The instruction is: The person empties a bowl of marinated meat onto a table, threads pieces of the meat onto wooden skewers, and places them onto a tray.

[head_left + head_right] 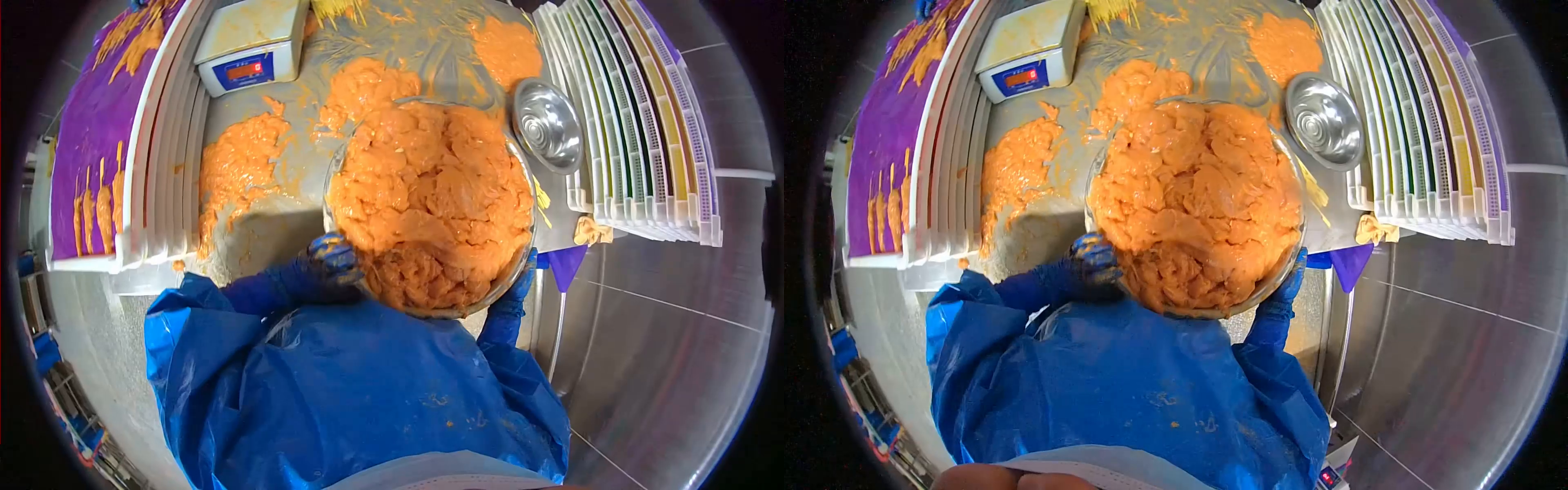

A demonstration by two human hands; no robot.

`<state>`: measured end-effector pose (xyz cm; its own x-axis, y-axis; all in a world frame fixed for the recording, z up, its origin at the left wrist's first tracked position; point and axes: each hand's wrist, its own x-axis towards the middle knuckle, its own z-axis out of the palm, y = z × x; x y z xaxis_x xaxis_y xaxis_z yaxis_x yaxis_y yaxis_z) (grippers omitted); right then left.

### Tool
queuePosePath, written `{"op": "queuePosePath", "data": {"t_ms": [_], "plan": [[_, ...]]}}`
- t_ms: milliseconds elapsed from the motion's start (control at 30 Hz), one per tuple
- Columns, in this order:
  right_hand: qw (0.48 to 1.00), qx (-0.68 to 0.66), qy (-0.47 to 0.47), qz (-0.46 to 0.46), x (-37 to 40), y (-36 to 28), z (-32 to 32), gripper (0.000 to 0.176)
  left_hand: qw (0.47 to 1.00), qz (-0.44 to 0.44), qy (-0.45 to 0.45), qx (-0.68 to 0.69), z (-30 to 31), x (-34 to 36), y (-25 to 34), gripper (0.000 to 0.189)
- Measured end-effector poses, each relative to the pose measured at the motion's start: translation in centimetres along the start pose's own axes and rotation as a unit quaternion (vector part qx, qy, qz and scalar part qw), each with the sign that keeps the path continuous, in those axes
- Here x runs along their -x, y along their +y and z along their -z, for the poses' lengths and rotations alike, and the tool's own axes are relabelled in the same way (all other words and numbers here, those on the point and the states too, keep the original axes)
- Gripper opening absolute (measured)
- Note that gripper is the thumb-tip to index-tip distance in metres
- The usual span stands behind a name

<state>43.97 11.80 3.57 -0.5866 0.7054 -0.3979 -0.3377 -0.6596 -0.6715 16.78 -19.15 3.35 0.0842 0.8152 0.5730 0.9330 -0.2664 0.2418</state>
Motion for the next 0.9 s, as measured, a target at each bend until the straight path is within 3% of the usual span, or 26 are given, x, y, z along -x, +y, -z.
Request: {"op": "queuePosePath", "data": {"t_ms": [67,167,267,300,400,433,467,500,533,600,633,667,733,767,800,867,900], "plan": [[1.0,-0.003,-0.007,-0.011,0.7,1.3,0.1,0.064,1.0,-0.006,0.004,-0.019,0.0,-0.3,0.2,0.016],[0.989,0.112,0.033,0.089,1.9,1.1,-1.6,0.062,0.997,-0.027,0.004,-0.073,-0.7,-0.6,-0.2,0.017],[0.982,0.159,0.021,0.102,1.3,0.7,0.3,0.059,0.991,-0.053,0.012,-0.125,-0.9,-0.5,-0.6,0.019],[0.974,0.191,0.054,0.108,1.8,-0.1,-1.9,0.058,0.989,-0.047,0.039,-0.133,-0.8,-0.7,-0.7,0.019],[0.934,0.309,0.038,0.173,2.7,-3.9,-7.3,0.057,0.99,-0.039,0.072,-0.118,-1.4,-1.1,-1.0,0.023],[0.929,0.35,0.017,0.121,1.7,-6.1,-8.0,0.055,0.991,0.016,0.095,-0.09,-1.1,-1.6,-1.5,0.027],[0.891,0.429,-0.06,0.136,-0.2,-7.5,-9.3,0.052,0.99,0.064,0.112,-0.062,-0.4,-1.8,-2.4,0.032],[0.943,0.32,-0.063,0.07,-1.1,-8.5,-10.1,0.052,0.986,0.109,0.127,0.011,0.2,-2.3,-3.2,0.034],[0.978,0.196,-0.066,0.011,-1.0,-8.5,-15.2,0.052,0.988,0.087,0.125,0.015,0.9,-2.4,-4.3,0.034],[0.967,0.234,-0.098,0.012,-3.9,-10.8,-17.6,0.048,0.947,0.177,0.252,0.09,0.9,-3.3,-6.1,0.031],[0.894,0.409,-0.135,0.121,-4.7,-11.4,-18.8,0.058,0.931,0.19,0.307,0.045,1.2,-4.1,-6.8,0.031],[0.777,0.57,-0.163,0.212,-5.6,-11.7,-20.1,0.07,0.932,0.18,0.31,0.055,1.4,-4.8,-7.9,0.031],[0.698,0.562,-0.277,0.346,-8.5,-11.8,-23.7,0.086,0.863,0.273,0.397,0.152,2.3,-5.3,-9.1,0.029],[0.621,0.68,-0.231,0.314,-12.4,-14.4,-22.3,0.089,0.868,0.314,0.357,0.142,4.0,-5.9,-9.6,0.027],[0.628,0.672,-0.231,0.317,-13.9,-15.3,-22.9,0.088,0.862,0.331,0.356,0.14,4.0,-6.3,-10.2,0.027],[0.86,0.416,-0.251,0.154,-11.0,-13.0,-30.4,0.076,0.844,0.307,0.417,0.139,3.5,-6.6,-10.5,0.024],[0.878,0.412,-0.218,0.106,-12.5,-13.1,-31.8,0.058,0.836,0.332,0.417,0.132,3.4,-6.8,-10.4,0.024]]}}
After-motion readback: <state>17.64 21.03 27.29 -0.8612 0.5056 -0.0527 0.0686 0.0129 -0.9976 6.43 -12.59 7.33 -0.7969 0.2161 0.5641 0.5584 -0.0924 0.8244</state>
